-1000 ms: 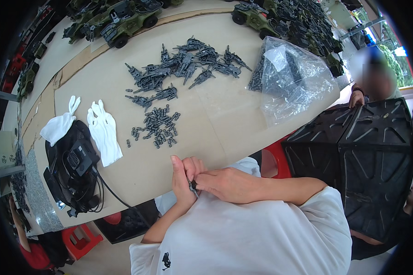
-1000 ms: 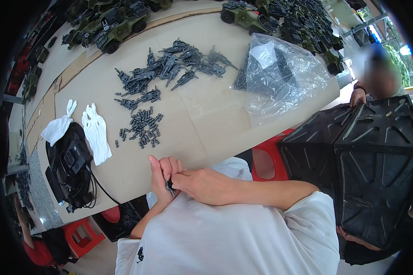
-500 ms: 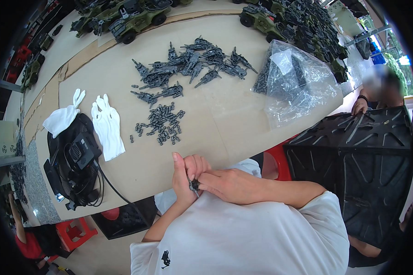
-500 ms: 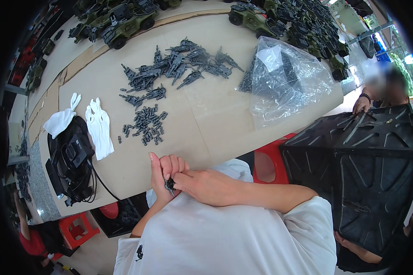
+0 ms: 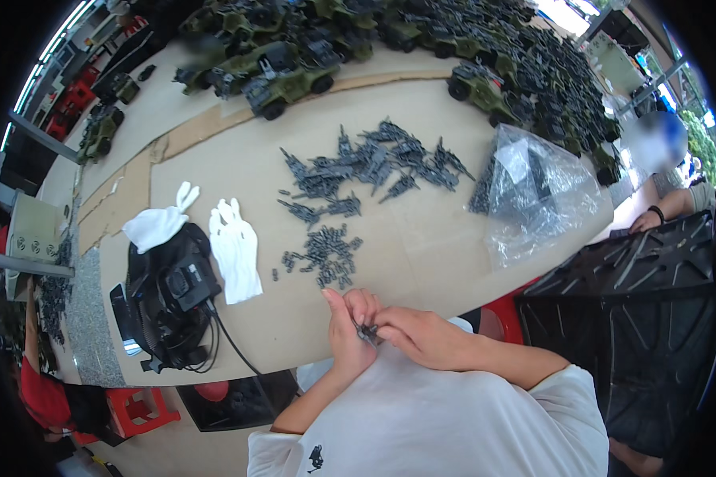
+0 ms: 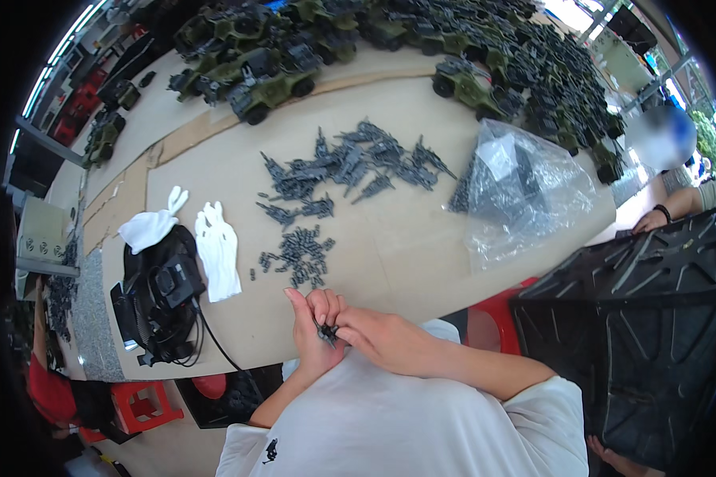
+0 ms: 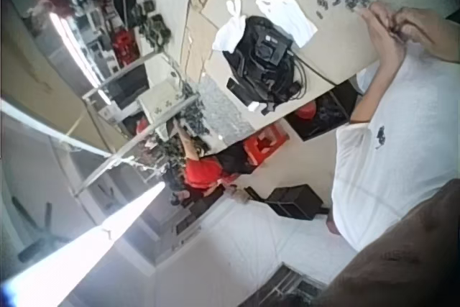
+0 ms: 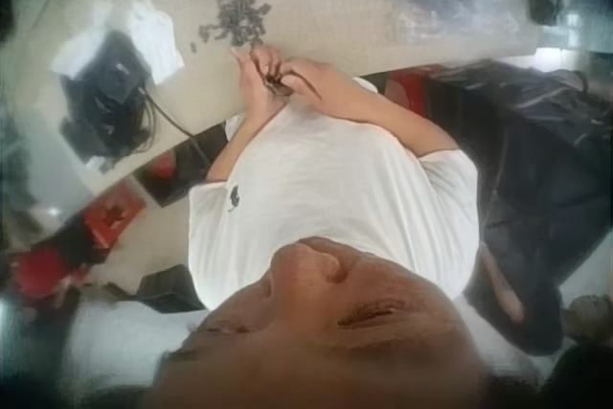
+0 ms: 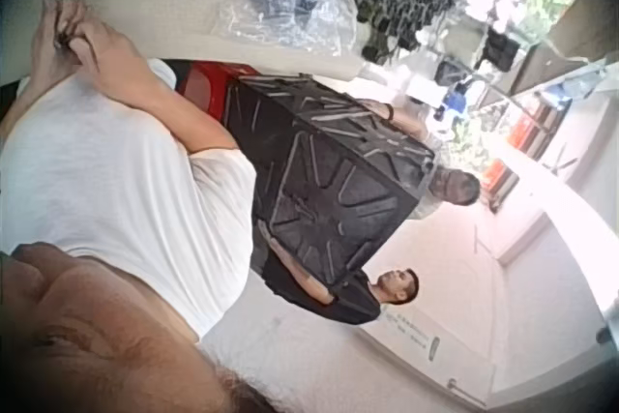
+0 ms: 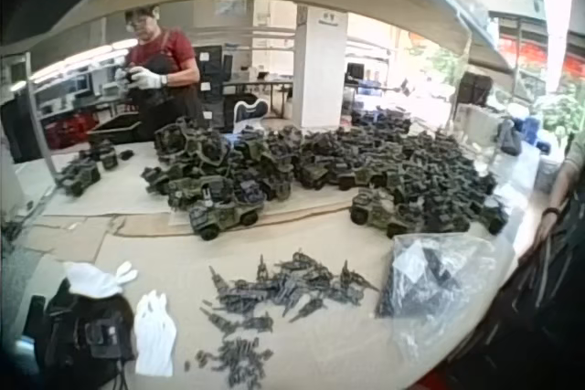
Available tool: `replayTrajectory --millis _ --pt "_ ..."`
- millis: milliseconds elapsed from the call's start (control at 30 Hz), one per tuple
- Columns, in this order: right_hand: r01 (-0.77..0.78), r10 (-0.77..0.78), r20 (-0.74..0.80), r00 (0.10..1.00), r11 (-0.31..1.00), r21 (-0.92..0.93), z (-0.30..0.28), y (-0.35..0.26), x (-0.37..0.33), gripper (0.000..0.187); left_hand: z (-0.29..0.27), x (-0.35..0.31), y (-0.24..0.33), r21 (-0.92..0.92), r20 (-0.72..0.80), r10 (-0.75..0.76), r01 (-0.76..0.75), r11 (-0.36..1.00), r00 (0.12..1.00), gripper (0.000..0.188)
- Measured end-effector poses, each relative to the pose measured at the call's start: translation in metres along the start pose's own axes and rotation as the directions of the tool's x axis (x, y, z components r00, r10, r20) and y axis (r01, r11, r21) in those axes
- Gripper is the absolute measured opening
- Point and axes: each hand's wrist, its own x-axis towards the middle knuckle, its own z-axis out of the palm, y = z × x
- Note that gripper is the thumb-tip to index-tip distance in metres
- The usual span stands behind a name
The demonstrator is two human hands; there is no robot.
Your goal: The person assembles small green toy military vehicles by hand. They pick up small grey plastic components from a pile on the table, attach them to the vehicle bodies, and place the completed units into a black tray held by a coworker.
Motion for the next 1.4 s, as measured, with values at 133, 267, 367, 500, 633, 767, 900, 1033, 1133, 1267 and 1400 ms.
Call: replayTrajectory --millis 133,267,367,500,633,767,900,1033,1133,1267,1400 --pt "0.16 -0.154 -0.203 0.967 0.987 0.014 0.007 0.001 0.021 0.031 0.005 0.015 0.013 0.042 -0.188 0.064 -0.057 0.997 0.98 0.054" --pt "0.119 -0.049 -0.277 0.96 0.963 0.242 -0.008 0.001 0.025 0.034 0.021 0.037 0.025 0.165 -0.021 0.113 -0.108 0.98 0.993 0.038" --pt "0.025 0.21 -0.228 0.951 0.68 0.732 -0.033 0.017 0.023 0.028 0.022 0.099 0.067 0.582 0.116 0.261 -0.278 0.764 0.959 0.033" --pt "0.053 0.385 -0.159 0.909 0.272 0.961 -0.06 0.032 0.013 0.023 -0.02 0.249 0.14 0.931 0.338 0.564 -0.355 -0.083 0.753 0.089" --pt "0.041 0.36 -0.073 0.93 0.095 0.995 -0.064 0.045 0.008 0.023 -0.044 0.325 0.184 0.933 0.294 0.503 -0.129 -0.337 0.813 0.119" --pt "0.063 0.337 -0.066 0.939 0.018 0.998 -0.071 0.049 0.0 0.021 -0.036 0.347 0.196 0.959 0.197 0.482 -0.067 -0.274 0.854 0.112" --pt "0.044 0.397 -0.188 0.898 0.343 0.938 -0.074 0.046 -0.007 0.028 -0.018 0.326 0.186 0.89 0.457 0.52 -0.369 -0.269 0.722 0.085" --pt "-0.039 0.339 -0.227 0.913 0.625 0.779 -0.08 0.037 -0.001 0.053 -0.025 0.284 0.192 0.857 0.508 0.557 -0.447 -0.256 0.657 0.082" --pt "-0.04 0.258 -0.253 0.932 0.77 0.637 -0.096 0.017 -0.005 0.063 0.008 0.222 0.195 0.872 0.373 0.399 -0.463 0.157 0.838 0.082" --pt "0.046 0.248 -0.345 0.905 0.75 0.66 -0.124 0.001 -0.03 0.058 0.028 0.134 0.167 0.796 0.379 0.079 -0.369 0.48 0.922 0.085" --pt "0.06 0.256 -0.335 0.907 0.709 0.703 -0.14 0.006 -0.051 0.053 0.017 0.055 0.103 0.781 0.357 -0.002 -0.298 0.549 0.934 0.09"
